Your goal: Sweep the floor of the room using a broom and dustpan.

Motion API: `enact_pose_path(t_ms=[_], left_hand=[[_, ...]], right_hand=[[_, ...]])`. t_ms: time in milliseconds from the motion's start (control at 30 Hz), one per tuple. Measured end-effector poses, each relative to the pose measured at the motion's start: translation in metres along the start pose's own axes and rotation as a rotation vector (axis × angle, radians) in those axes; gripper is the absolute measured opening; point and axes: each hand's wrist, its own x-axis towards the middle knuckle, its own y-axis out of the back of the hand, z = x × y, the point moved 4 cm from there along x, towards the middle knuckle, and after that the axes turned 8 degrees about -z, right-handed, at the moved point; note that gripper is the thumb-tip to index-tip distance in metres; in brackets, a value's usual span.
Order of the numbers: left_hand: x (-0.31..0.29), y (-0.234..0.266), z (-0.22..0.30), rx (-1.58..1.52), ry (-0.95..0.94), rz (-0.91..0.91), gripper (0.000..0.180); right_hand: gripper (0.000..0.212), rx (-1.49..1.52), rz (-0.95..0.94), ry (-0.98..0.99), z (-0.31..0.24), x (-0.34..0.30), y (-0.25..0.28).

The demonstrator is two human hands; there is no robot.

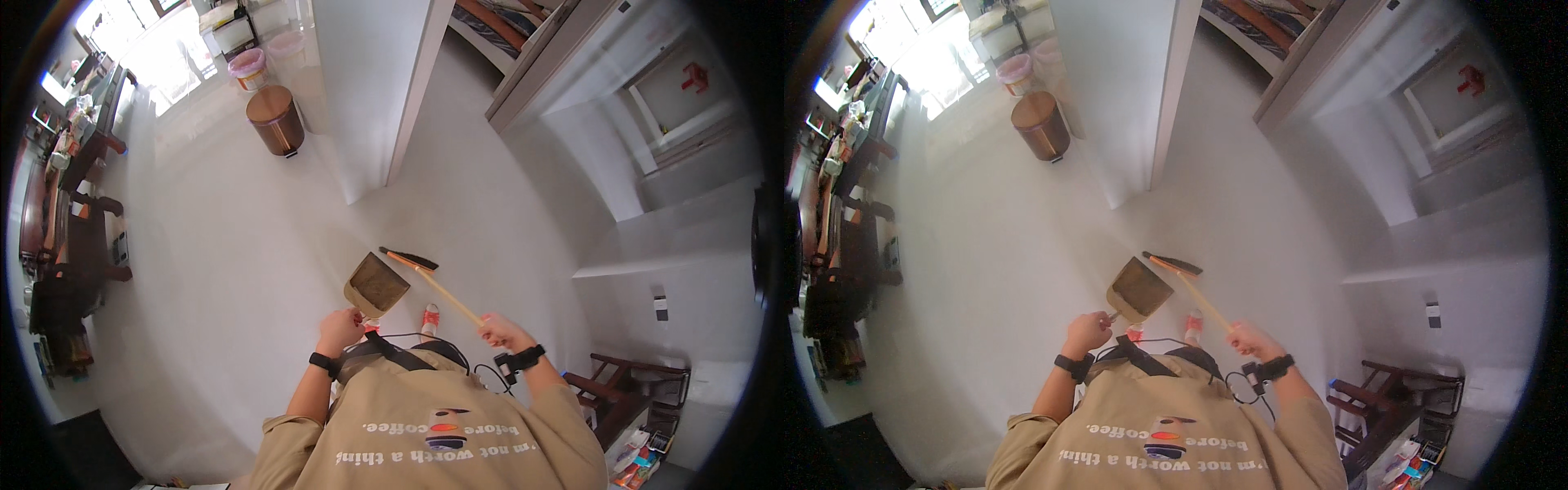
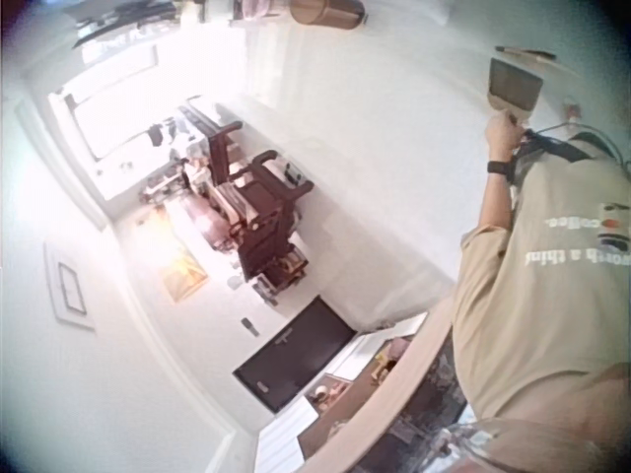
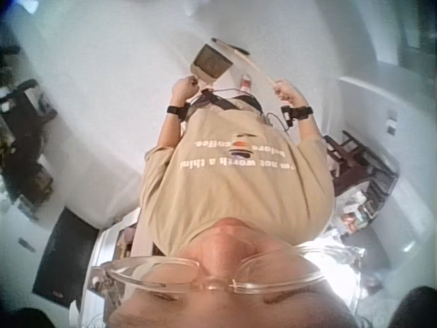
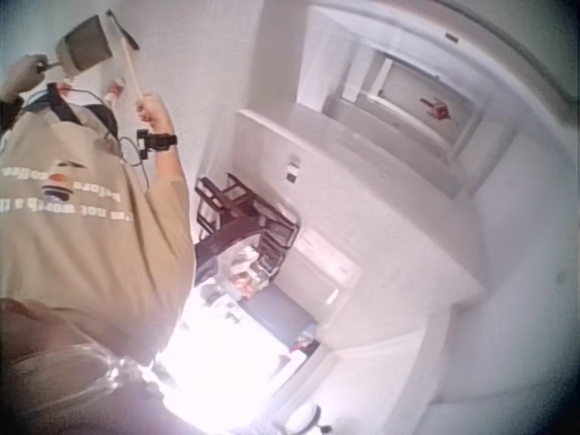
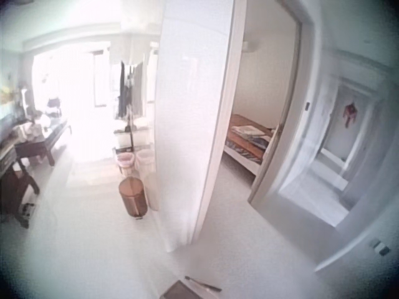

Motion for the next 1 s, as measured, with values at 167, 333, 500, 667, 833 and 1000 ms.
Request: enact_pose_path(t_ms=[167, 333, 500, 667, 833, 1000], left_hand=[[-0.024, 0.012, -0.023, -0.052, -0.001, -0.030, 0.021], [-0.042, 0.022, -0.048, -0.113, 0.037, 0.004, 0.021], [-0.054, 0.017, -0.069, -0.137, 0.069, 0.033, 0.020], [-0.050, 0.009, -0.091, -0.101, 0.102, 0.003, 0.022], [-0.035, 0.021, -0.087, -0.033, 0.082, -0.011, 0.023], [-0.014, 0.031, -0.074, -0.016, 0.011, -0.035, 0.018]], right_hand=[[0.035, -0.060, 0.076, 0.030, -0.022, 0.006, -0.029], [0.033, -0.397, 0.221, 0.402, -0.068, 0.096, -0.041], [0.036, -0.556, 0.323, 0.228, -0.103, 0.147, -0.085], [0.045, -0.600, 0.206, 0.067, -0.047, 0.130, -0.109], [0.041, -0.543, 0.083, -0.017, 0.014, 0.041, -0.124], [0.044, -0.084, -0.059, -0.018, 0.063, -0.005, -0.124]])
